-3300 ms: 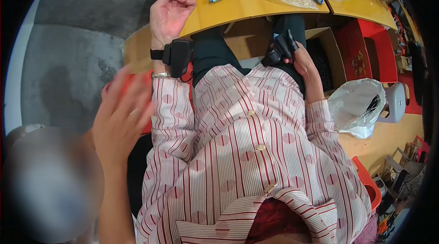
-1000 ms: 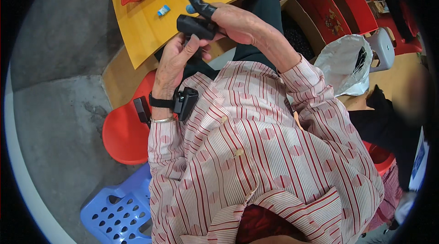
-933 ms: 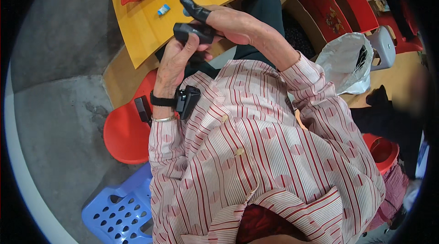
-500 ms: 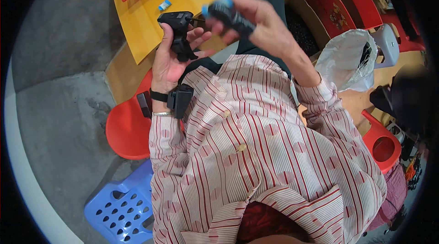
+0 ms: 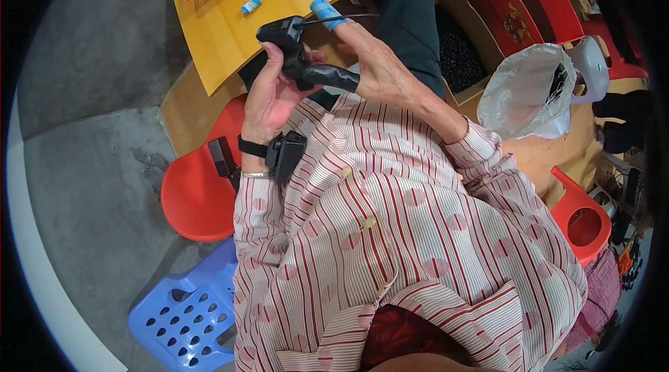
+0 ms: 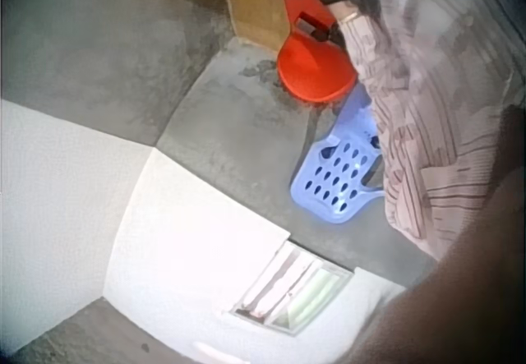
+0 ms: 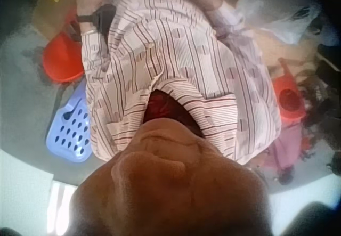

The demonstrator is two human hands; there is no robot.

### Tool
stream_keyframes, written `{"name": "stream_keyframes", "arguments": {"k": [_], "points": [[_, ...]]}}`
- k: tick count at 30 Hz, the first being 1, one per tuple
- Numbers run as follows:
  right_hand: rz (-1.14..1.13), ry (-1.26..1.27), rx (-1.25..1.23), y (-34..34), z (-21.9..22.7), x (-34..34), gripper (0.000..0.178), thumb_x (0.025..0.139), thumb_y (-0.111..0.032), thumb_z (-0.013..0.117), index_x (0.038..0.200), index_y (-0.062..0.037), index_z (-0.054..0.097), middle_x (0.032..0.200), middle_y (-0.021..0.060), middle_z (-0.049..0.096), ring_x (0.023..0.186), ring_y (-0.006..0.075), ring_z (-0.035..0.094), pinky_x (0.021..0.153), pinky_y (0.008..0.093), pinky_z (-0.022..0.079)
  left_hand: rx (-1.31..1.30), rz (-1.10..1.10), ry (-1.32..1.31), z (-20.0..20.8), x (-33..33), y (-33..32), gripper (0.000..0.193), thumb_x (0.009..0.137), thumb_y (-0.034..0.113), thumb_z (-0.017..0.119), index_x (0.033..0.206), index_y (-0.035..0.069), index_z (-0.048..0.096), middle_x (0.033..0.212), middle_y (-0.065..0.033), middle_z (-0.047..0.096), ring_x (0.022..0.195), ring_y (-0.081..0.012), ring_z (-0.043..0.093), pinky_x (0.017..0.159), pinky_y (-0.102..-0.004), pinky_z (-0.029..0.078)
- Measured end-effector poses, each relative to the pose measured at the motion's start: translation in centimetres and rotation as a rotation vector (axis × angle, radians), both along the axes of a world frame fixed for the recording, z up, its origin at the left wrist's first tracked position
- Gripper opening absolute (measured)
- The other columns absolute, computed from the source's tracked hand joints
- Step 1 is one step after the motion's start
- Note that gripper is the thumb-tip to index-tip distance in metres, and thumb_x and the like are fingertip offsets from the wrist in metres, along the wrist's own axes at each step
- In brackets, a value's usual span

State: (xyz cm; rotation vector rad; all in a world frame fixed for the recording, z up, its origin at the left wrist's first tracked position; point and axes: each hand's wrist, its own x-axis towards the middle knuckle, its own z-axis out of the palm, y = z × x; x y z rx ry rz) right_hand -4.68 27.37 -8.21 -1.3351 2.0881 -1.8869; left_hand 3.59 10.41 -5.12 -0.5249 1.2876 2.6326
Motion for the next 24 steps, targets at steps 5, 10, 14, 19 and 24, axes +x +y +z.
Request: {"name": "stream_keyframes", "arguments": {"k": [5, 10, 14, 19, 24], "points": [[0.37, -0.519, -0.426, -1.6, 0.0, -0.2, 0.062, 0.082, -0.024, 0.065, 0.134, -0.0052, 0.038, 0.136, 0.0094, 0.037, 0.116, 0.0187, 0.046, 0.094, 0.029, 0.039, -0.025, -0.117, -0.029, -0.1, 0.5, 0.5, 0.053, 0.088, 0.051, 0.042, 0.11, 0.004, 0.052, 0.102, -0.0098, 0.06, 0.092, -0.0197, 0.059, 0.079, -0.0368, 0.049], [0.603, -0.589, -0.208, -1.3, 0.0, -1.8, 0.067, 0.082, -0.028, 0.065, 0.137, -0.007, 0.032, 0.134, 0.0116, 0.041, 0.117, 0.0195, 0.047, 0.096, 0.0312, 0.04, -0.175, -0.157, 0.03, 0.0, 0.9, 0.7, 0.048, 0.09, 0.047, 0.044, 0.11, 0.004, 0.053, 0.103, -0.006, 0.059, 0.094, -0.0156, 0.056, 0.08, -0.0333, 0.047], [0.563, -0.595, -0.391, -1.3, 0.3, -1.7, 0.075, 0.077, -0.031, 0.07, 0.136, -0.0057, 0.031, 0.132, 0.0131, 0.042, 0.12, 0.0231, 0.045, 0.102, 0.0361, 0.036, -0.382, -0.115, -0.009, 0.0, 0.8, -0.1, 0.046, 0.091, 0.041, 0.047, 0.118, 0.005, 0.047, 0.109, -0.005, 0.056, 0.1, -0.0158, 0.054, 0.09, -0.0375, 0.042], [0.531, -0.495, -0.402, -1.3, 0.9, -1.6, 0.082, 0.07, -0.019, 0.076, 0.136, -0.0051, 0.03, 0.134, 0.0137, 0.039, 0.127, 0.0242, 0.037, 0.105, 0.0374, 0.031, -0.289, -0.082, 0.097, 0.5, 0.8, 0.3, 0.046, 0.09, 0.041, 0.049, 0.118, 0.004, 0.048, 0.11, -0.0056, 0.055, 0.098, -0.0151, 0.054, 0.09, -0.0378, 0.042], [0.573, -0.427, -0.424, -1.5, 1.1, -1.8, 0.086, 0.067, -0.015, 0.078, 0.137, -0.0046, 0.028, 0.137, 0.0141, 0.036, 0.128, 0.0247, 0.036, 0.106, 0.0371, 0.029, -0.237, -0.052, 0.129, 0.9, 1.0, 0.9, 0.048, 0.09, 0.042, 0.049, 0.121, 0.004, 0.047, 0.113, -0.007, 0.055, 0.101, -0.0167, 0.053, 0.092, -0.037, 0.041]]}}
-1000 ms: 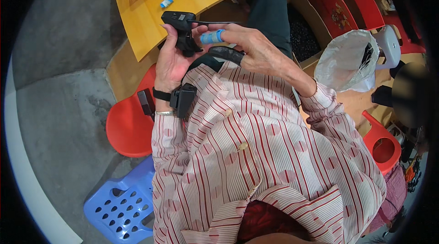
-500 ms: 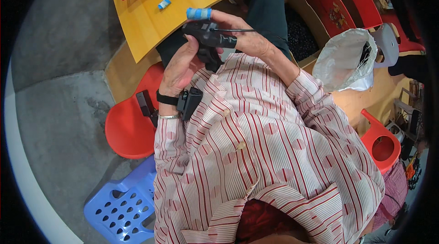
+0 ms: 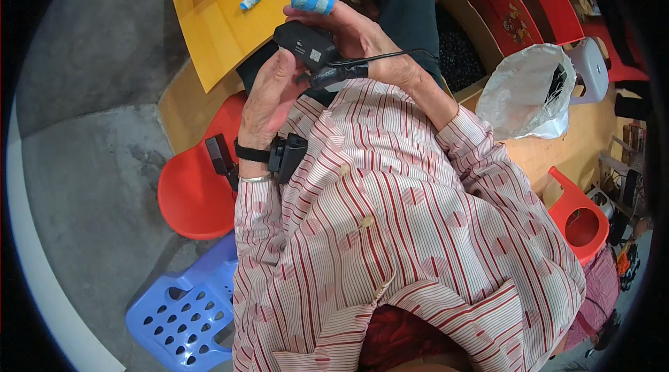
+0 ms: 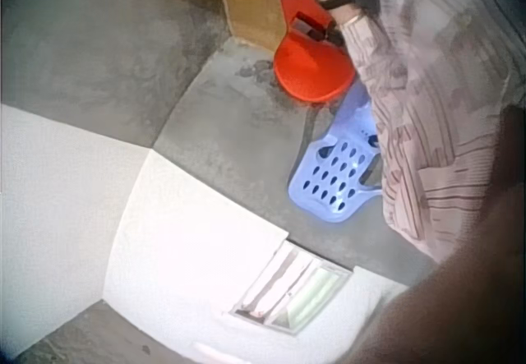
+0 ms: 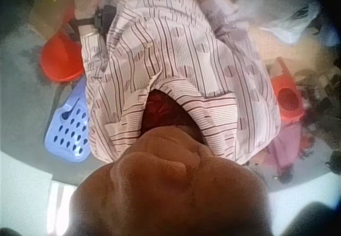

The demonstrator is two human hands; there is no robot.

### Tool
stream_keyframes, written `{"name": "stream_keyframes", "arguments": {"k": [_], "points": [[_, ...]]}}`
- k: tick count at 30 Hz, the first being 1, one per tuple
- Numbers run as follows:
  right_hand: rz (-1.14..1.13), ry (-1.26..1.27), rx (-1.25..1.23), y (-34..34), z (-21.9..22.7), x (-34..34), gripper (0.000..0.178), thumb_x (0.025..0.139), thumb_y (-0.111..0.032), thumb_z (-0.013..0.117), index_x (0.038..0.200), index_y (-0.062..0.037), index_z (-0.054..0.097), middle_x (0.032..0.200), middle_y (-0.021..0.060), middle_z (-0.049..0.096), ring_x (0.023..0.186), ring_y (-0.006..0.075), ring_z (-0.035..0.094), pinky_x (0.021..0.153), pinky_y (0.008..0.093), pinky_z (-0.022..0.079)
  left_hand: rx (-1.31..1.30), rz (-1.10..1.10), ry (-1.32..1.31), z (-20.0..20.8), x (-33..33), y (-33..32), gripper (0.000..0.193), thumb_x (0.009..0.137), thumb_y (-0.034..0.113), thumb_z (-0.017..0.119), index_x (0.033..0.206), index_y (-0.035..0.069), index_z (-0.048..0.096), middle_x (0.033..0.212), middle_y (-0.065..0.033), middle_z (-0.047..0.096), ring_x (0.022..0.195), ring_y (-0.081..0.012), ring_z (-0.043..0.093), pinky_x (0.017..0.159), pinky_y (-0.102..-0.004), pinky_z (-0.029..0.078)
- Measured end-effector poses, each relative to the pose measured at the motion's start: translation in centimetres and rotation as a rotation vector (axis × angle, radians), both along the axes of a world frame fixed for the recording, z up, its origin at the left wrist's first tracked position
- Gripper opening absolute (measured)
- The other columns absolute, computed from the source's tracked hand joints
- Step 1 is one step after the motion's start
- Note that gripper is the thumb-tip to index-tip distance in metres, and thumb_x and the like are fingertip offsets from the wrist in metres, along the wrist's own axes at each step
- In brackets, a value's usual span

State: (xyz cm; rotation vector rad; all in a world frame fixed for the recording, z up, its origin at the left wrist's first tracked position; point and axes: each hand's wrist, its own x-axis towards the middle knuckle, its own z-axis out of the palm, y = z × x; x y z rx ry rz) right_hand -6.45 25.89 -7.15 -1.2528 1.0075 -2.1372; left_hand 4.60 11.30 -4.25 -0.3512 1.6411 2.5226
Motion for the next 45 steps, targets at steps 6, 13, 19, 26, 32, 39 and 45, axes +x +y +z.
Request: {"name": "stream_keyframes", "arguments": {"k": [6, 13, 19, 26, 32, 39, 45], "points": [[0.048, -0.083, 0.011, 0.5, 0.8, 0.4, 0.092, 0.065, -0.024, 0.079, 0.137, -0.0042, 0.026, 0.138, 0.0154, 0.035, 0.128, 0.0256, 0.035, 0.107, 0.0378, 0.027, -0.094, 0.043, -0.016, 0.2, -0.1, -0.1, 0.058, 0.083, 0.053, 0.054, 0.116, 0.006, 0.051, 0.11, -0.0012, 0.056, 0.101, -0.0106, 0.049, 0.086, -0.0296, 0.036], [0.047, 0.1, 0.132, 0.5, 1.0, 0.6, 0.093, 0.065, -0.035, 0.067, 0.14, -0.0045, 0.022, 0.139, 0.016, 0.033, 0.13, 0.0254, 0.032, 0.107, 0.0367, 0.026, 0.067, -0.019, 0.012, 0.4, -0.2, -0.4, 0.055, 0.083, 0.049, 0.056, 0.113, 0.003, 0.052, 0.107, -0.006, 0.058, 0.097, -0.015, 0.055, 0.087, -0.0311, 0.042], [-0.186, 0.208, 0.331, 1.8, 1.6, 1.7, 0.083, 0.068, -0.008, 0.067, 0.139, -0.0073, 0.024, 0.138, 0.0161, 0.034, 0.126, 0.0319, 0.036, 0.103, 0.0348, 0.032, 0.111, 0.118, -0.025, 0.3, -0.2, -0.9, 0.043, 0.087, 0.031, 0.057, 0.115, 0.0, 0.05, 0.109, -0.0145, 0.058, 0.103, -0.0239, 0.055, 0.09, -0.0383, 0.044], [0.199, 0.5, 0.921, 6.6, 2.8, 1.9, 0.057, 0.065, 0.009, 0.052, 0.122, -0.0009, 0.047, 0.109, 0.0176, 0.057, 0.1, 0.0374, 0.055, 0.088, 0.0336, 0.045, 0.162, 0.1, 0.097, 0.4, 0.0, -1.3, 0.052, 0.081, 0.029, 0.063, 0.12, 0.0, 0.044, 0.122, -0.0262, 0.048, 0.111, -0.0308, 0.05, 0.095, -0.0431, 0.041], [0.181, 0.299, 0.47, 8.2, 6.6, 0.5, 0.033, 0.072, 0.012, 0.051, 0.102, 0.0017, 0.061, 0.094, 0.0083, 0.062, 0.09, 0.0188, 0.06, 0.081, 0.0285, 0.048, 0.02, 0.1, 0.07, 0.5, 0.4, -1.8, 0.052, 0.081, 0.028, 0.061, 0.12, -0.001, 0.043, 0.123, -0.0245, 0.048, 0.109, -0.0281, 0.052, 0.094, -0.0405, 0.043], [-0.151, 0.239, 0.493, 6.8, 3.3, -0.9, 0.03, 0.083, 0.006, 0.052, 0.111, -0.0031, 0.059, 0.095, 0.0046, 0.063, 0.09, 0.0094, 0.054, 0.084, 0.0237, 0.042, -0.077, 0.084, 0.102, 1.2, 0.8, -1.1, 0.053, 0.076, 0.022, 0.062, 0.119, -0.002, 0.043, 0.124, -0.0217, 0.048, 0.105, -0.0259, 0.054, 0.092, -0.0379, 0.043], [0.084, 0.189, 0.441, 4.2, 2.4, -0.5, 0.06, 0.056, 0.02, 0.038, 0.111, 0.0042, 0.053, 0.11, 0.0059, 0.049, 0.102, 0.0161, 0.049, 0.091, 0.0228, 0.034, -0.203, 0.039, 0.158, 1.7, 1.2, -0.5, 0.055, 0.068, 0.014, 0.068, 0.118, -0.001, 0.05, 0.113, -0.0097, 0.054, 0.103, -0.0173, 0.052, 0.092, -0.0302, 0.04]]}}
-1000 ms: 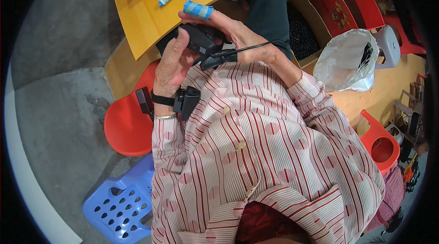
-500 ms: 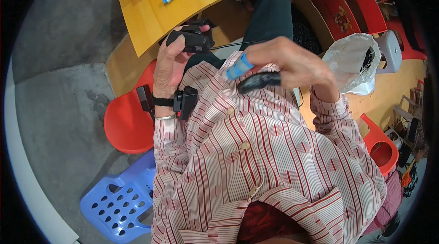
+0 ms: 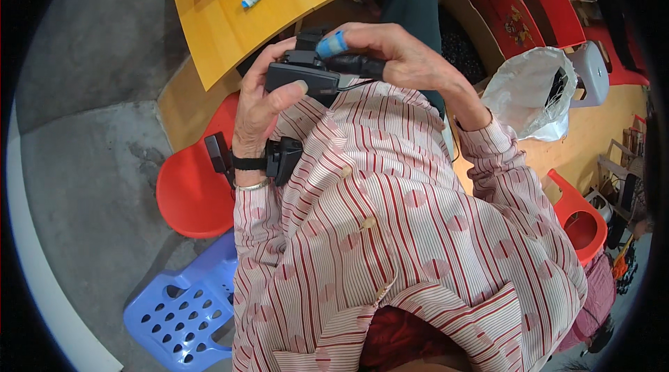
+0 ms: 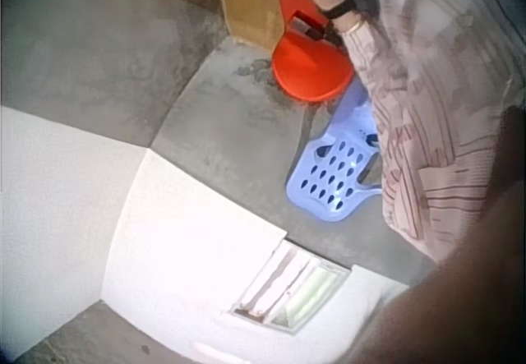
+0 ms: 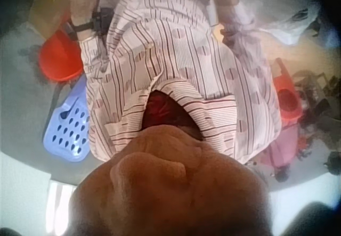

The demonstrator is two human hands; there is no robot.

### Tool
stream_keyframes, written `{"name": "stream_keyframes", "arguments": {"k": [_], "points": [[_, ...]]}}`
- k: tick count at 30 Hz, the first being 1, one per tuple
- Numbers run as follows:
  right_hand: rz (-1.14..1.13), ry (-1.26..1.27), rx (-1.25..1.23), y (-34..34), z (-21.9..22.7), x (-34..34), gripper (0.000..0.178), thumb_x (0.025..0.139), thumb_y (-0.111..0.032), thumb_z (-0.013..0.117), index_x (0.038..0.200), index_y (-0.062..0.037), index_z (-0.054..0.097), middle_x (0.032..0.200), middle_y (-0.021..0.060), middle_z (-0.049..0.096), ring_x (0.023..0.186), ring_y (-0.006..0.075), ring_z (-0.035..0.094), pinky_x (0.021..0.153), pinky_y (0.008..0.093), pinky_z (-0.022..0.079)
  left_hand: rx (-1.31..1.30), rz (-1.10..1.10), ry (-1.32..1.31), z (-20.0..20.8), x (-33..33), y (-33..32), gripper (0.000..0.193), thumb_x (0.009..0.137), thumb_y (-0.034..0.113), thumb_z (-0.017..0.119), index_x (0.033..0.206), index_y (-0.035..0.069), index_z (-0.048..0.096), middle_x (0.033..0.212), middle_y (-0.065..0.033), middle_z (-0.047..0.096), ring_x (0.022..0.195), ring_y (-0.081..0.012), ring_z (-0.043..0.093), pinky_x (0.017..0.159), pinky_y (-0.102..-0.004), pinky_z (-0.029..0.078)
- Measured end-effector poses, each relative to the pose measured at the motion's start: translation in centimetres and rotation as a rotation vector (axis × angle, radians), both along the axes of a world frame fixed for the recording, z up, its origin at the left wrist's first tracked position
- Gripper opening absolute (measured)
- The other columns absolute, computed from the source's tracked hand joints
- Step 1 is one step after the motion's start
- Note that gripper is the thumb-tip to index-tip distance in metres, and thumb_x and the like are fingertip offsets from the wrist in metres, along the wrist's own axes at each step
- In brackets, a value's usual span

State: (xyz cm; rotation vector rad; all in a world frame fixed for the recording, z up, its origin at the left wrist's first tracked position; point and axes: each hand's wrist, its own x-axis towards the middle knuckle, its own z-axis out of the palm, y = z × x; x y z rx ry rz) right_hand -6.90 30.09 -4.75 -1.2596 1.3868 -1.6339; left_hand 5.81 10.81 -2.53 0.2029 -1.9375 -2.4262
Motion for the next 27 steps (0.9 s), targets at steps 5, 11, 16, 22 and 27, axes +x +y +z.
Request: {"name": "stream_keyframes", "arguments": {"k": [5, 11, 16, 22, 27], "points": [[0.004, -0.061, -0.048, -0.6, -1.2, 0.3, 0.055, 0.057, 0.019, 0.042, 0.109, 0.0063, 0.052, 0.109, 0.0057, 0.049, 0.098, 0.015, 0.048, 0.085, 0.0216, 0.035, -0.157, -0.03, 0.039, 0.7, -0.3, 0.3, 0.056, 0.065, 0.016, 0.072, 0.116, 0.001, 0.053, 0.12, -0.0099, 0.049, 0.109, -0.0178, 0.048, 0.096, -0.03, 0.034], [-0.178, 0.302, 0.009, -1.2, -1.5, -0.1, 0.046, 0.06, 0.019, 0.051, 0.102, 0.0014, 0.059, 0.093, 0.0074, 0.056, 0.083, 0.0162, 0.053, 0.074, 0.0244, 0.042, -0.246, -0.048, 0.059, 0.6, -0.7, 0.2, 0.055, 0.064, 0.016, 0.073, 0.114, 0.002, 0.055, 0.123, -0.011, 0.046, 0.113, -0.0201, 0.046, 0.097, -0.0309, 0.033], [-0.286, 0.268, 0.04, -1.7, -2.5, -0.8, 0.042, 0.059, 0.019, 0.053, 0.095, -0.0009, 0.065, 0.078, 0.0057, 0.059, 0.072, 0.0134, 0.054, 0.068, 0.0248, 0.045, -0.249, -0.001, 0.041, -0.1, -0.2, -0.1, 0.053, 0.063, 0.015, 0.073, 0.112, 0.001, 0.056, 0.117, -0.0078, 0.048, 0.108, -0.0172, 0.047, 0.094, -0.028, 0.035], [-0.332, 0.269, 0.011, -2.8, -3.1, -0.3, 0.024, 0.063, 0.009, 0.064, 0.086, -0.0008, 0.066, 0.071, 0.012, 0.059, 0.062, 0.021, 0.057, 0.059, 0.0302, 0.045, -0.182, 0.005, 0.012, 0.4, -0.2, 0.4, 0.051, 0.064, 0.012, 0.073, 0.11, 0.0, 0.057, 0.105, -0.0046, 0.05, 0.095, -0.014, 0.051, 0.085, -0.0245, 0.04], [-0.345, 0.58, -0.027, -2.7, -1.8, 0.6, 0.019, 0.062, 0.006, 0.065, 0.08, 0.0029, 0.061, 0.073, 0.0145, 0.059, 0.066, 0.0267, 0.061, 0.059, 0.0336, 0.048, -0.426, -0.022, 0.109, 0.7, -0.3, 0.6, 0.047, 0.066, 0.008, 0.073, 0.109, -0.001, 0.057, 0.096, -0.0031, 0.05, 0.088, -0.0122, 0.052, 0.079, -0.0228, 0.042]]}}
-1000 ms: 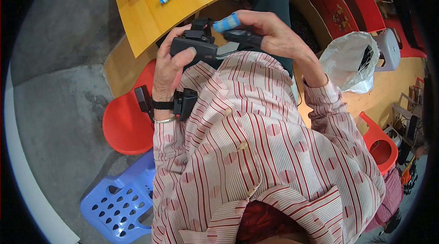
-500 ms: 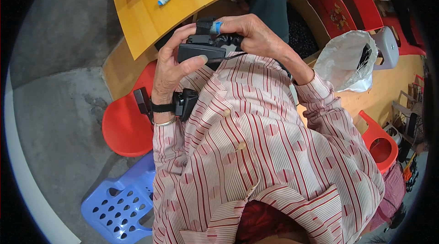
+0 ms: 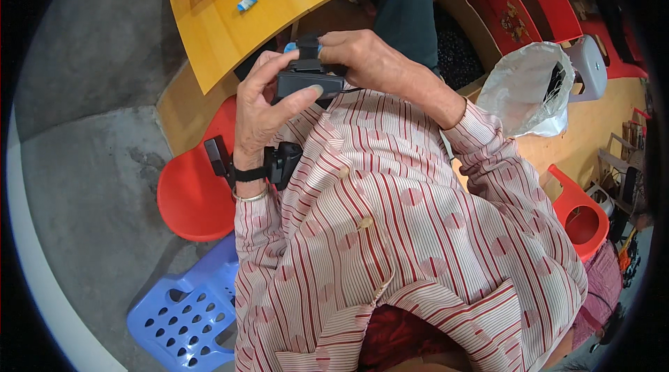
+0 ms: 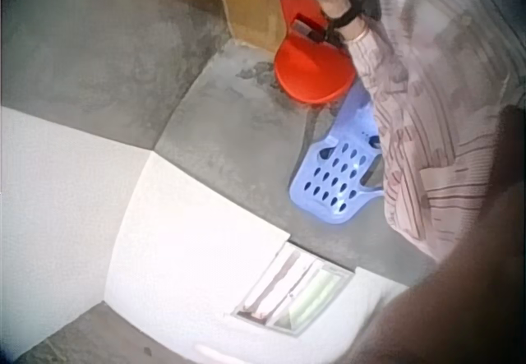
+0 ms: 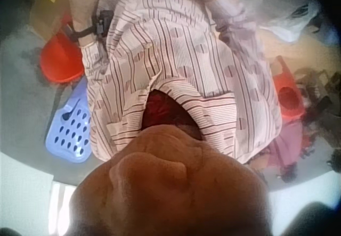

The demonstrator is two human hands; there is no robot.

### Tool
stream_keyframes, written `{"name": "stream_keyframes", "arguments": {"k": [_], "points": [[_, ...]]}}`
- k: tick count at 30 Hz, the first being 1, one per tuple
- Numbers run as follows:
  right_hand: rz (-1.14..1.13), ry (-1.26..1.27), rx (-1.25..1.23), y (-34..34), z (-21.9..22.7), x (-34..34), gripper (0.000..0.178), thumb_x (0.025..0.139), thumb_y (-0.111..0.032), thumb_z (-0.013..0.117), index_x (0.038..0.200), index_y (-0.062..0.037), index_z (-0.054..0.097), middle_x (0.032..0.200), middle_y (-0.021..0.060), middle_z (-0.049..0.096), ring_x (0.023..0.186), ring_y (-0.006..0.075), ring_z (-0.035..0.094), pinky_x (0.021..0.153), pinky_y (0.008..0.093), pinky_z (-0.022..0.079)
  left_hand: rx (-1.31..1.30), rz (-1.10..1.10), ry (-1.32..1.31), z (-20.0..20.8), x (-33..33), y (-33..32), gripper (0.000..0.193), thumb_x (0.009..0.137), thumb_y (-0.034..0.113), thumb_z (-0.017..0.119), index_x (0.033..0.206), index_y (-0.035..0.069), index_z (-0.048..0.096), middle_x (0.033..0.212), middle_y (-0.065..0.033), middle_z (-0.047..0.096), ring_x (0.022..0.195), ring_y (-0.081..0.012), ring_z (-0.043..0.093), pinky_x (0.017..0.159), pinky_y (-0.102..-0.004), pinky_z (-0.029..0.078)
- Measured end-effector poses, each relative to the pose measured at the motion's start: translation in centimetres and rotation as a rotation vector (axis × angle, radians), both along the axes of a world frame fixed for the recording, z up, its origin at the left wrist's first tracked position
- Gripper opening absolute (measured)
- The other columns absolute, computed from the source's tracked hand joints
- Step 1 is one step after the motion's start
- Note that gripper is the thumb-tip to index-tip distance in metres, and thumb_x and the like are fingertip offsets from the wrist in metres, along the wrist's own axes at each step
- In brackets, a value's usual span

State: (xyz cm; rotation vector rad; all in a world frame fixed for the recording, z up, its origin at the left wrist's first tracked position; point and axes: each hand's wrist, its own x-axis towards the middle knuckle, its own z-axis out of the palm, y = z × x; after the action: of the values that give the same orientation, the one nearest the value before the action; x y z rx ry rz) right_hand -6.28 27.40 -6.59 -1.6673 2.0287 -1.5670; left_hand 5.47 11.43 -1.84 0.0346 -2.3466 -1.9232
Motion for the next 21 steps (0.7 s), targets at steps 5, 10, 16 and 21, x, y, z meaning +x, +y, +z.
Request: {"name": "stream_keyframes", "arguments": {"k": [5, 10, 16, 21], "points": [[-0.063, 0.141, 0.202, -0.2, -0.1, 0.0, 0.021, 0.06, 0.005, 0.066, 0.081, 0.0067, 0.061, 0.074, 0.018, 0.061, 0.066, 0.0283, 0.062, 0.058, 0.0346, 0.049, -0.195, 0.017, 0.021, 0.6, -0.3, 1.2, 0.037, 0.071, 0.009, 0.071, 0.104, -0.001, 0.06, 0.094, -0.0031, 0.051, 0.086, -0.0105, 0.052, 0.076, -0.0216, 0.042], [-0.176, -0.253, 0.197, -0.6, 0.4, -0.1, 0.028, 0.061, 0.004, 0.065, 0.089, 0.0062, 0.064, 0.074, 0.0185, 0.064, 0.065, 0.0287, 0.063, 0.061, 0.0323, 0.05, -0.033, 0.079, -0.008, 0.6, -0.4, 1.9, 0.036, 0.074, 0.01, 0.07, 0.106, 0.002, 0.057, 0.099, -0.0045, 0.055, 0.089, -0.0108, 0.054, 0.079, -0.023, 0.043], [-0.191, -0.673, 0.12, -1.6, -0.9, -0.7, 0.031, 0.063, 0.004, 0.062, 0.094, 0.005, 0.065, 0.076, 0.0167, 0.065, 0.063, 0.0221, 0.062, 0.06, 0.0288, 0.049, -0.053, 0.131, 0.039, 0.6, -0.6, 1.8, 0.037, 0.075, 0.012, 0.07, 0.107, 0.004, 0.053, 0.095, -0.0044, 0.058, 0.088, -0.0113, 0.054, 0.081, -0.0242, 0.043], [-0.24, -0.614, 0.248, -0.9, 0.0, -0.9, 0.03, 0.064, 0.011, 0.049, 0.088, 0.0056, 0.064, 0.072, 0.0028, 0.061, 0.064, 0.0106, 0.055, 0.061, 0.0233, 0.045, -0.115, 0.111, 0.055, -0.3, -0.4, 1.2, 0.038, 0.074, 0.014, 0.073, 0.105, 0.003, 0.054, 0.094, -0.0045, 0.059, 0.087, -0.011, 0.055, 0.08, -0.0242, 0.044]]}}
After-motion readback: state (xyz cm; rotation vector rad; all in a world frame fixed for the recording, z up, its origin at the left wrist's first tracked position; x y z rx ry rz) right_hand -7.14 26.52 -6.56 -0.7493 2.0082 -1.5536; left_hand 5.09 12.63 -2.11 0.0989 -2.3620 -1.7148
